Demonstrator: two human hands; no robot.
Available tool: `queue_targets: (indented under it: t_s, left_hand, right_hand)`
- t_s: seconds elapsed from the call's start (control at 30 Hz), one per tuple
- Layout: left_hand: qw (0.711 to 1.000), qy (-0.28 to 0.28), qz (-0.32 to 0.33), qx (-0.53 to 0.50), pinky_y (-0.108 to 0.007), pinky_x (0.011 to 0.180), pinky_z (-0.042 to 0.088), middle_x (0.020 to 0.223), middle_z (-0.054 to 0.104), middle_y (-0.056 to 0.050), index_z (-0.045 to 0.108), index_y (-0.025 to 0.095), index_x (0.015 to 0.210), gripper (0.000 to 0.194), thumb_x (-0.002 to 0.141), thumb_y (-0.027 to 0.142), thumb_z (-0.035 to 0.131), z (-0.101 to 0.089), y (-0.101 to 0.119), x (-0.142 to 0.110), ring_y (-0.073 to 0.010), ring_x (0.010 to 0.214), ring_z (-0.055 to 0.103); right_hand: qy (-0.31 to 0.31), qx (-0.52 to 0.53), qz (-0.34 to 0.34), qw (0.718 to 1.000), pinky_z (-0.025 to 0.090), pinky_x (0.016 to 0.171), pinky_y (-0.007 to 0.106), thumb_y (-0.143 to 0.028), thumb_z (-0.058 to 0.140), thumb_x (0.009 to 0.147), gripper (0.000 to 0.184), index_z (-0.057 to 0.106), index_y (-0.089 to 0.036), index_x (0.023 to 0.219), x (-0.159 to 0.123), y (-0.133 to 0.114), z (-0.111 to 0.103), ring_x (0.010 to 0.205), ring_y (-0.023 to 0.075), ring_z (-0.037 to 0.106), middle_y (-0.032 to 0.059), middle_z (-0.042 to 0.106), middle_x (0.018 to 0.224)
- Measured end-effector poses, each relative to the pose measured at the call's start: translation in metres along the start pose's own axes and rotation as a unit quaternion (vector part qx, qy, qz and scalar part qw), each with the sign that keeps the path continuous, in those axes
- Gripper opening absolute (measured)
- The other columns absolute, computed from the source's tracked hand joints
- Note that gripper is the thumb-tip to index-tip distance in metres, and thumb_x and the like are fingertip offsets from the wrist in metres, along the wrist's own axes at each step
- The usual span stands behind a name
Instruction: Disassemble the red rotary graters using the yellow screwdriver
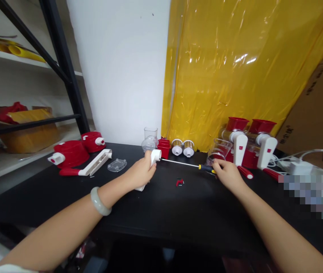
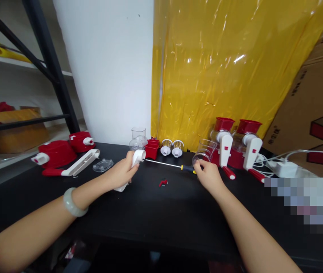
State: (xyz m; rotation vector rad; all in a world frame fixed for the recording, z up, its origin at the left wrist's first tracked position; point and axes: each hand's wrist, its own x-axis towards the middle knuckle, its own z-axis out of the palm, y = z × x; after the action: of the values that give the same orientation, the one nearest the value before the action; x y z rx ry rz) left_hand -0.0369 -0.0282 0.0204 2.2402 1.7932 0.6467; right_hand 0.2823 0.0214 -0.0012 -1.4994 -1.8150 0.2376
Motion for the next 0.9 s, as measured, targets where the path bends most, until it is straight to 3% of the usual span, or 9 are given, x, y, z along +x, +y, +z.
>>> queue_targets:
  t_s: [0.2,0.43,0.53,0.63,0.77,0.83,0.9]
  left_hand:
    - [0.996,-0.037,-0.035,-0.074,-0.029,0.053,0.043,0.056,0.057,0.0,0.03,0.017,0.105,0.023,0.093,0.036,0.033,0.001,-0.002,0.002,-0.0223,0.054,0.063]
    - [0.983,-0.071,-0.072,-0.155,-0.028,0.045,0.044,0.071,0.06,-0.002,0.028,0.019,0.104,0.022,0.09,0.033,0.038,0.005,-0.007,0.005,-0.0203,0.05,0.063]
    - [0.985,-0.07,-0.072,-0.142,-0.029,0.047,0.045,0.068,0.06,-0.002,0.028,0.018,0.105,0.022,0.091,0.033,0.036,0.005,-0.006,0.005,-0.0205,0.051,0.063]
    - [0.997,-0.026,-0.047,-0.063,-0.031,0.055,0.046,0.063,0.059,-0.002,0.031,0.017,0.107,0.024,0.093,0.036,0.034,0.004,-0.001,0.003,-0.0223,0.057,0.064]
    - [0.998,0.041,0.007,0.036,-0.034,0.065,0.047,0.082,0.065,-0.011,0.036,0.016,0.112,0.026,0.095,0.035,0.032,0.004,0.01,-0.003,-0.027,0.075,0.068]
    - [0.994,0.067,0.023,0.077,-0.037,0.069,0.047,0.093,0.066,-0.015,0.035,0.014,0.118,0.03,0.096,0.034,0.03,0.006,0.015,-0.006,-0.0298,0.083,0.068]
    - [0.989,0.089,0.027,0.115,-0.039,0.073,0.048,0.101,0.064,-0.019,0.033,0.012,0.125,0.035,0.096,0.032,0.03,0.008,0.018,-0.008,-0.0312,0.087,0.068]
  right_hand:
    - [0.046,-0.03,-0.064,0.996,0.03,0.052,0.027,-0.042,0.04,0.083,0.036,0.054,-0.019,0.06,-0.003,-0.002,-0.001,0.046,0.0129,0.044,-0.0001,0.05,0.048]
    - [0.079,-0.043,-0.12,0.989,0.031,0.054,0.027,-0.038,0.042,0.082,0.032,0.044,-0.021,0.054,-0.006,-0.008,-0.005,0.047,0.0125,0.042,-0.0005,0.044,0.047]
    - [0.083,-0.01,-0.073,0.994,0.034,0.056,0.027,-0.039,0.046,0.079,0.029,0.05,-0.021,0.056,-0.004,-0.005,-0.002,0.05,0.0136,0.045,0.0002,0.049,0.05]
    - [0.052,0.128,0.04,0.99,0.037,0.053,0.026,-0.038,0.052,0.074,0.022,0.057,-0.02,0.063,0.002,0.002,0.005,0.054,0.0151,0.05,0.0014,0.057,0.057]
    - [0.005,0.348,0.17,0.922,0.033,0.04,0.025,-0.047,0.051,0.078,0.03,0.056,-0.019,0.068,0.011,0.012,0.008,0.041,0.0118,0.043,0.001,0.057,0.054]
    - [-0.036,0.342,0.186,0.92,0.031,0.037,0.025,-0.054,0.048,0.081,0.041,0.058,-0.018,0.066,0.013,0.016,0.007,0.036,0.0115,0.041,0.004,0.059,0.051]
    - [-0.07,0.273,0.19,0.94,0.028,0.034,0.025,-0.06,0.043,0.084,0.051,0.059,-0.017,0.061,0.014,0.02,0.006,0.032,0.0117,0.039,0.007,0.059,0.046]
